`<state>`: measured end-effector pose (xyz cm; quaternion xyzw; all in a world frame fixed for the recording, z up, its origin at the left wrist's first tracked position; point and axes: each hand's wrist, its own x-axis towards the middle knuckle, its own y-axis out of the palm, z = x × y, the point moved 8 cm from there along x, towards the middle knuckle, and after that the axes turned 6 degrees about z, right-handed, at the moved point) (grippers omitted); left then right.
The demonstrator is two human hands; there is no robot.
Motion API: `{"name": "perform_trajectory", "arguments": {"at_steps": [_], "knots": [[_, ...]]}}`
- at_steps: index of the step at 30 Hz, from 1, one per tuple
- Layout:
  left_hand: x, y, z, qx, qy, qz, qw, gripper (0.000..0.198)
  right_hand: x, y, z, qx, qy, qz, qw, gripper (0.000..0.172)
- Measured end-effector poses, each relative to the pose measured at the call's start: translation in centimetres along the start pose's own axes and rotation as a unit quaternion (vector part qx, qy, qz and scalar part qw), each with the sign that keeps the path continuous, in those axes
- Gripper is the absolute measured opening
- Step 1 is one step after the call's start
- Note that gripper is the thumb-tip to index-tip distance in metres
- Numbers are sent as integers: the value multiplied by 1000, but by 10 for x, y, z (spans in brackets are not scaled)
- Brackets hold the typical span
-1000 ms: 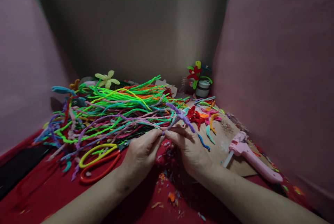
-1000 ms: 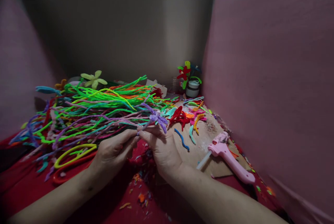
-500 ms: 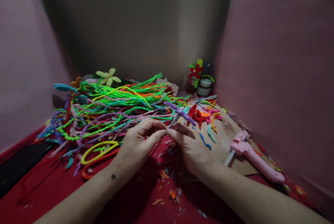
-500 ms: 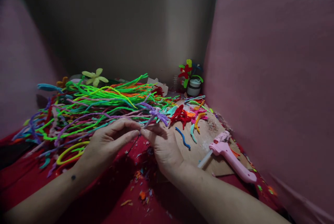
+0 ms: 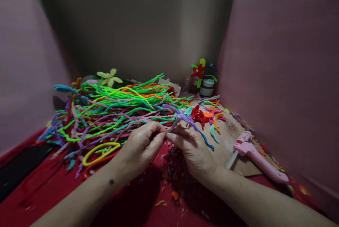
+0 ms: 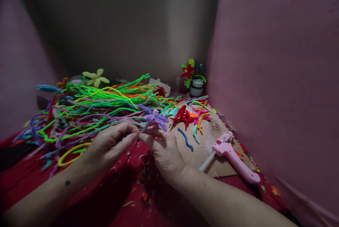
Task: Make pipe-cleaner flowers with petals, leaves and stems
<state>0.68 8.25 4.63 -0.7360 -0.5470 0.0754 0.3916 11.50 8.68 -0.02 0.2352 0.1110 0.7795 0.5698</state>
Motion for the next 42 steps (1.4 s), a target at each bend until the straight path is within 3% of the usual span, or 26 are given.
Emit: {"name": "perform_trajectory", "arguments": {"at_steps": [9, 11, 15, 16, 23, 29, 33, 37, 39, 42], "knots": [[1, -4, 18, -127, -108, -39, 985, 23, 3, -10, -7, -4, 0, -21, 1000, 10], [1, -7, 18, -107, -106, -53, 987, 30, 3, -11, -8, 12, 13, -36, 999, 10], [-2, -13, 15, -120, -62, -111, 985, 8, 3, -12, -10, 56, 25, -50, 997, 9], [-3, -13, 13, -119, -52, -119, 984, 15, 3, -12, -10, 62, 25, -52, 996, 7], [-13, 9, -8, 127, 43, -81, 988, 16, 5, -10, -9, 65, 10, -37, 997, 8], [-14, 19, -4, 200, 65, -73, 975, 17, 2, -14, -12, 16, 7, -67, 998, 7], [-12, 14, 0, 131, 56, -69, 987, 16, 4, -3, -3, -18, -23, -5, 1000, 8], [-8, 9, 8, -14, -23, -58, 998, 15, 3, -8, -3, -41, -4, -33, 999, 7], [-6, 12, 15, -112, -84, -40, 989, 16, 4, -9, -5, -24, 1, -27, 999, 9], [-6, 22, 25, -271, -152, -3, 950, 16, 5, -3, -5, 14, -18, 17, 1000, 11]]}}
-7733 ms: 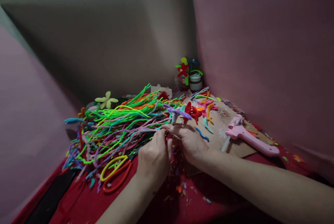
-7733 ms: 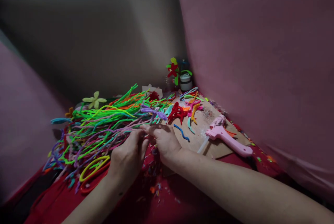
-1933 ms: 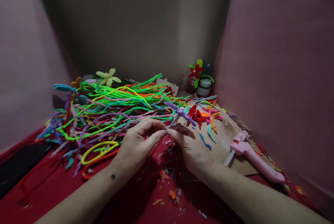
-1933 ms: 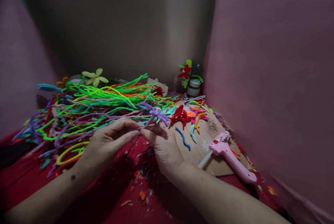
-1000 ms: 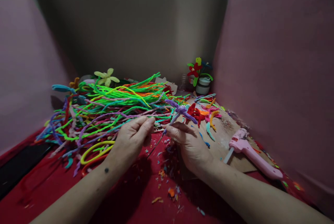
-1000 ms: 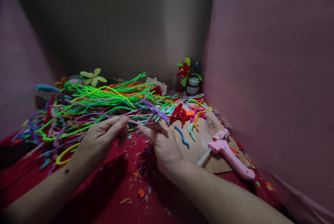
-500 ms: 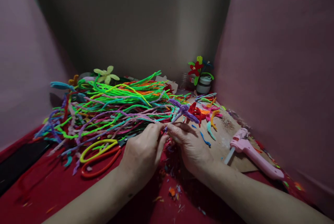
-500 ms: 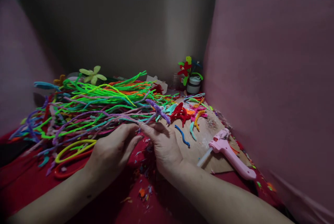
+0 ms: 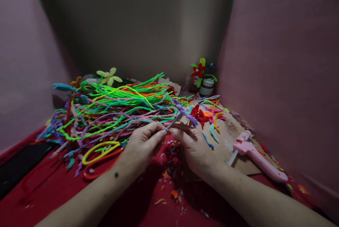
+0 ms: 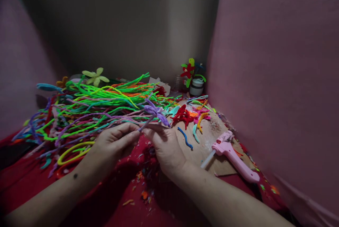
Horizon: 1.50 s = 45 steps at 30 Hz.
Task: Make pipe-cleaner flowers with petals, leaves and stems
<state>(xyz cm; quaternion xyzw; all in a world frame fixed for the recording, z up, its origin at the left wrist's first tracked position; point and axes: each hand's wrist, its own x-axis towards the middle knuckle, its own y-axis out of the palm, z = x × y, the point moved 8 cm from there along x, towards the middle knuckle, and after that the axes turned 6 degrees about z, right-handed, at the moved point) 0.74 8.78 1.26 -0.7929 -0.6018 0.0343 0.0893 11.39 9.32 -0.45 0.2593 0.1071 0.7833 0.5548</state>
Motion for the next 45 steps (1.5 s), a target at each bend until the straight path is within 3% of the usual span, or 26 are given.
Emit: {"name": "perform_trajectory", "arguments": {"at_steps": [3, 6, 8, 11, 14, 16, 18, 20, 22, 25, 27, 29, 33, 37, 39, 42, 45], "knots": [[2, 8, 10, -143, -45, 66, 987, 17, 1, -2, 1, 15, -9, -12, 1000, 9], [0, 20, 17, -248, -86, 147, 954, 16, 2, -1, -2, 23, 18, -11, 1000, 11], [0, 23, 18, -274, -94, 174, 941, 13, 3, 2, 0, 31, 17, 7, 999, 11], [0, 23, 15, -264, -85, 175, 945, 18, 5, 1, 4, 29, -12, 10, 999, 10], [2, 17, 12, -176, -57, 141, 972, 22, 5, -3, 1, 38, -7, -1, 999, 9], [3, 10, 7, -61, -14, 102, 993, 19, 4, -5, -2, 49, 8, -15, 999, 7], [3, 5, -1, 80, 52, 58, 994, 15, 3, -7, -3, 52, 23, -31, 998, 6], [0, 2, -10, 216, 136, 8, 967, 10, 1, -9, -5, 53, 35, -49, 997, 8], [-5, 3, -19, 321, 225, -33, 919, 7, 0, -10, -6, 52, 48, -63, 995, 11], [-12, 8, -24, 396, 308, -57, 863, 8, -1, -13, -9, 48, 52, -83, 994, 13], [-15, 10, -25, 406, 334, -58, 849, 11, -1, -15, -9, 34, 41, -89, 995, 12], [-16, 11, -26, 395, 337, -59, 853, 14, -1, -15, -7, 14, 27, -82, 996, 9], [-9, 5, -21, 303, 240, -56, 920, 13, 0, -8, -5, 1, 24, -39, 999, 5], [0, 2, -2, 89, 82, -2, 993, 17, 1, 0, -9, 42, 54, 7, 998, 5], [3, 6, 9, -41, 10, 44, 998, 20, 1, 0, -12, 61, 64, 3, 996, 3], [3, 17, 19, -184, -73, 126, 972, 21, 1, -3, -12, 57, 60, -14, 996, 6], [2, 22, 19, -179, -88, 158, 967, 24, 2, -3, -7, 33, 32, -1, 999, 7]]}}
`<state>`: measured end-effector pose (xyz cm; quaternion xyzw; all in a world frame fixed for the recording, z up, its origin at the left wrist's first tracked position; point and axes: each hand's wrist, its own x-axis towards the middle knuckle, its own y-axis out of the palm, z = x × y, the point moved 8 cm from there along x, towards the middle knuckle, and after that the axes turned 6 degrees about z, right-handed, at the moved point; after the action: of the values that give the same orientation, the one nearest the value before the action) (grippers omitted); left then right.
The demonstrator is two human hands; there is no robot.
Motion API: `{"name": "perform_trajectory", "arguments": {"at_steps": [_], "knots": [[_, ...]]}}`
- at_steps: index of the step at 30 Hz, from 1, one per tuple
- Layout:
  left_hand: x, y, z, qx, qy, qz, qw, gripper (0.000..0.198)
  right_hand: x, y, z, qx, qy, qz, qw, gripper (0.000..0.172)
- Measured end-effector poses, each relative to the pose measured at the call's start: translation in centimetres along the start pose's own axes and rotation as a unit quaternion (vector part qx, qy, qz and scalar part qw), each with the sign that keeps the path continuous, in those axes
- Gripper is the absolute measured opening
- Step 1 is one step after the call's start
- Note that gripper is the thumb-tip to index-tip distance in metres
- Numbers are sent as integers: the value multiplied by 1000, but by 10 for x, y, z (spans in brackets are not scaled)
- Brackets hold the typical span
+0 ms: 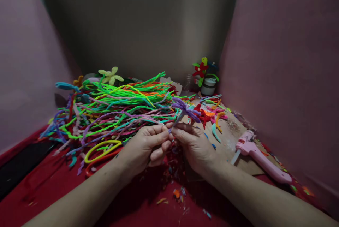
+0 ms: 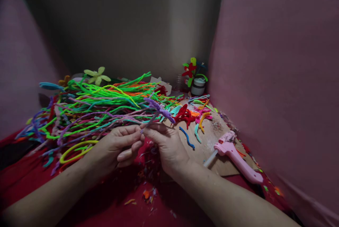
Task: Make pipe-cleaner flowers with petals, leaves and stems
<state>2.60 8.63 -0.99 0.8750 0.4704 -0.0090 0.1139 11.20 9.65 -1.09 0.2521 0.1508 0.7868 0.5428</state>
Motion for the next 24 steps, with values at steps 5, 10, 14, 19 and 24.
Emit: {"name": "perform_trajectory", "arguments": {"at_steps": [5, 10, 14, 19, 24], "knots": [[-11, -2, -30, 388, 188, -123, 894, 14, -2, -9, 0, -13, -3, -57, 998, 5], [-24, 8, -34, 579, 298, -180, 737, 16, -4, -13, 1, -13, -4, -101, 995, 10], [-27, 9, -37, 587, 320, -184, 721, 11, -4, -9, 7, -79, -13, -82, 993, 6], [-27, 6, -41, 555, 322, -187, 744, 12, -3, 1, 11, -98, -44, -11, 994, 6], [-19, -8, -36, 448, 222, -197, 844, 18, -2, 4, 15, -151, -70, 4, 986, 13]]}}
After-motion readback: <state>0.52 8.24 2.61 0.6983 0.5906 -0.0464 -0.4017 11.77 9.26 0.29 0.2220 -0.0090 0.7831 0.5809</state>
